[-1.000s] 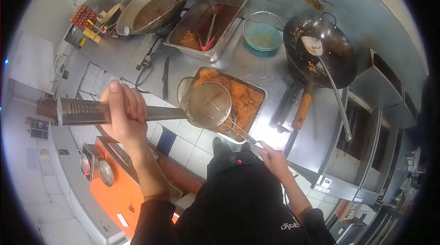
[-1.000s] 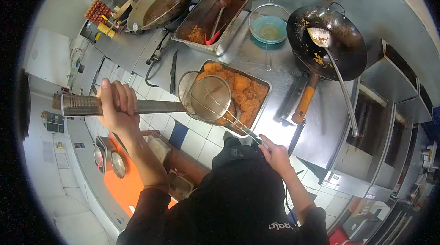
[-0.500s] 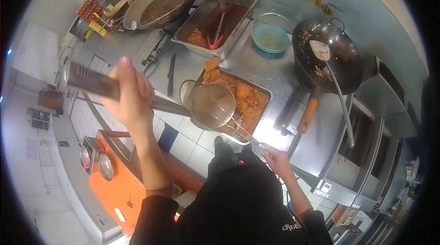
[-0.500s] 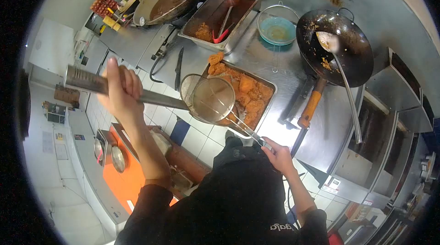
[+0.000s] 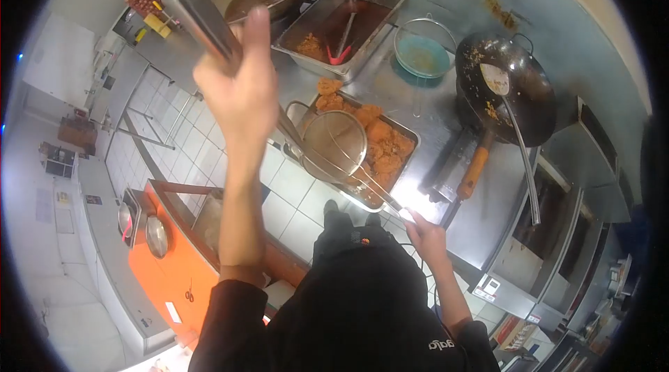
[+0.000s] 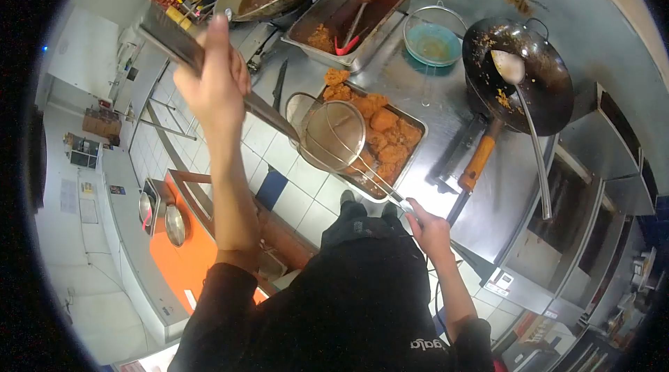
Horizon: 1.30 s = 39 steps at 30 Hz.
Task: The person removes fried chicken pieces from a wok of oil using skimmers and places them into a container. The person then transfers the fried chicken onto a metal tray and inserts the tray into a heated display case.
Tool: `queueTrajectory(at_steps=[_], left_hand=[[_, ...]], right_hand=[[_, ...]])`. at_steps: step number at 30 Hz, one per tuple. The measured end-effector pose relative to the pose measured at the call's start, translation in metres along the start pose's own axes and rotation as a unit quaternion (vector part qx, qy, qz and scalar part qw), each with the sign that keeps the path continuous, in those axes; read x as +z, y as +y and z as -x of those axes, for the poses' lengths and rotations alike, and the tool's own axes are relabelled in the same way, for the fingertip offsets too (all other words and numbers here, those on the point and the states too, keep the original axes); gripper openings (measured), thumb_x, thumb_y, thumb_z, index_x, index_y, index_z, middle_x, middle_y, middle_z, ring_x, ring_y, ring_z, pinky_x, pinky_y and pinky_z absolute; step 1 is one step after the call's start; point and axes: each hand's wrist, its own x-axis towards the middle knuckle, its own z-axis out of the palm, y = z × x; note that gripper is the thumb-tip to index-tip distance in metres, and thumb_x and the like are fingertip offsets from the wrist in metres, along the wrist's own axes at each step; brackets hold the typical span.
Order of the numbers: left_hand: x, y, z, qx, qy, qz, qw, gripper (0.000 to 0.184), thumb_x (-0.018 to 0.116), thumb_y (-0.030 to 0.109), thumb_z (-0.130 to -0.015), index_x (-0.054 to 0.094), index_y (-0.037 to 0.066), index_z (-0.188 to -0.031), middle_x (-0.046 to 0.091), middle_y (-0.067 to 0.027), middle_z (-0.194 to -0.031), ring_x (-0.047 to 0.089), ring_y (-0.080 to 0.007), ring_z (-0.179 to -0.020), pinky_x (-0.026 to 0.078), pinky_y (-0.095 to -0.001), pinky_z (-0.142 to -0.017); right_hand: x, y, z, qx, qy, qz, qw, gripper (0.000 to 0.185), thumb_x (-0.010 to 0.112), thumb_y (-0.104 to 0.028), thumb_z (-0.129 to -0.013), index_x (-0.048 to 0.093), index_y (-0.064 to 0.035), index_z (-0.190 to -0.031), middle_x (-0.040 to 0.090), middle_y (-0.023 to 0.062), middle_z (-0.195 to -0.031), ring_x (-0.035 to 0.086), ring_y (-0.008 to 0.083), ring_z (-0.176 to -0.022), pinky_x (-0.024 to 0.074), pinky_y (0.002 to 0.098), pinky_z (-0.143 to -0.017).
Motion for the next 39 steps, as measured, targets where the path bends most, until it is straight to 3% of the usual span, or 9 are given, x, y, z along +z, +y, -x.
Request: queueTrajectory(at_steps=[2,6,17,24,26,27,30,31,39], left_hand=[[0.003,0.008,-0.009,-0.046,-0.003,-0.023,0.999,0.047,0.065,0.033,-0.095,0.049,0.010,-0.058,0.044,0.0041,-0.049,0.040,-0.0049,-0.044,0.029,-0.0239,-0.043],[0.013,-0.001,-0.007,-0.007,0.014,-0.068,0.998,0.048,0.062,0.032,-0.097,0.044,0.010,-0.059,0.036,0.0020,-0.048,0.035,-0.0077,-0.039,0.029,-0.0253,-0.038],[-0.002,0.022,0.000,-0.022,0.009,-0.020,1.000,0.045,0.064,0.031,-0.095,0.044,0.010,-0.060,0.036,0.0018,-0.047,0.034,-0.0078,-0.037,0.028,-0.0249,-0.036],[-0.026,0.015,-0.019,-0.033,0.024,-0.011,0.999,0.041,0.068,0.028,-0.094,0.048,0.011,-0.063,0.041,0.0044,-0.049,0.036,-0.0047,-0.039,0.026,-0.0232,-0.037],[-0.033,0.007,-0.011,-0.027,-0.001,0.044,0.999,0.040,0.066,0.026,-0.095,0.047,0.011,-0.063,0.039,0.0040,-0.048,0.035,-0.0051,-0.039,0.026,-0.0234,-0.037],[-0.038,0.005,-0.008,-0.023,-0.012,0.046,0.999,0.039,0.065,0.025,-0.095,0.048,0.010,-0.064,0.038,0.0035,-0.049,0.034,-0.0056,-0.038,0.026,-0.0235,-0.036],[-0.046,0.014,-0.008,-0.043,0.020,0.008,0.999,0.041,0.062,0.025,-0.096,0.042,0.012,-0.062,0.034,0.0017,-0.048,0.032,-0.0090,-0.035,0.026,-0.0252,-0.035],[-0.051,0.015,-0.008,-0.037,0.012,0.020,0.999,0.041,0.062,0.024,-0.096,0.041,0.012,-0.063,0.034,0.0013,-0.048,0.033,-0.0093,-0.036,0.026,-0.0253,-0.035],[-0.080,0.036,-0.015,-0.025,0.007,0.046,0.999,0.045,0.055,0.025,-0.099,0.034,0.013,-0.062,0.029,0.0014,-0.050,0.025,-0.0070,-0.038,0.022,-0.0238,-0.037]], right_hand=[[0.004,0.001,-0.001,0.010,-0.003,0.000,1.000,0.036,0.069,-0.024,-0.089,0.065,-0.0172,-0.124,0.059,0.0155,-0.059,0.060,0.0324,-0.052,0.0482,0.0411,-0.055],[0.008,0.005,-0.002,-0.011,0.019,0.010,1.000,0.035,0.069,-0.027,-0.089,0.066,-0.0181,-0.123,0.061,0.0173,-0.062,0.062,0.0343,-0.056,0.0491,0.0427,-0.057],[0.032,0.031,-0.035,-0.004,0.008,0.041,0.999,0.032,0.067,-0.029,-0.090,0.067,-0.0186,-0.120,0.065,0.0167,-0.067,0.065,0.0339,-0.061,0.0514,0.0426,-0.058],[0.067,0.052,-0.045,-0.094,0.021,0.030,0.995,0.034,0.067,-0.032,-0.090,0.066,-0.0200,-0.122,0.065,0.0165,-0.066,0.067,0.0345,-0.064,0.0528,0.0444,-0.060],[0.070,0.050,-0.046,-0.027,-0.001,0.038,0.999,0.034,0.065,-0.034,-0.091,0.066,-0.0197,-0.122,0.066,0.0184,-0.067,0.067,0.0356,-0.065,0.0531,0.0454,-0.061],[0.056,0.033,-0.051,0.015,-0.065,0.023,0.998,0.032,0.066,-0.029,-0.091,0.068,-0.0147,-0.119,0.068,0.0207,-0.078,0.066,0.0391,-0.070,0.0531,0.0472,-0.066],[0.062,0.041,-0.055,-0.035,-0.034,0.015,0.999,0.032,0.065,-0.029,-0.092,0.067,-0.0149,-0.120,0.067,0.0213,-0.076,0.066,0.0393,-0.069,0.0534,0.0469,-0.064],[0.073,0.051,-0.053,-0.047,-0.011,0.009,0.999,0.036,0.063,-0.037,-0.093,0.064,-0.0236,-0.126,0.064,0.0193,-0.065,0.065,0.0377,-0.060,0.0524,0.0479,-0.058],[0.080,0.052,-0.047,-0.055,-0.001,-0.027,0.998,0.038,0.066,-0.034,-0.091,0.064,-0.0181,-0.125,0.067,0.0152,-0.069,0.067,0.0349,-0.068,0.0538,0.0440,-0.065]])
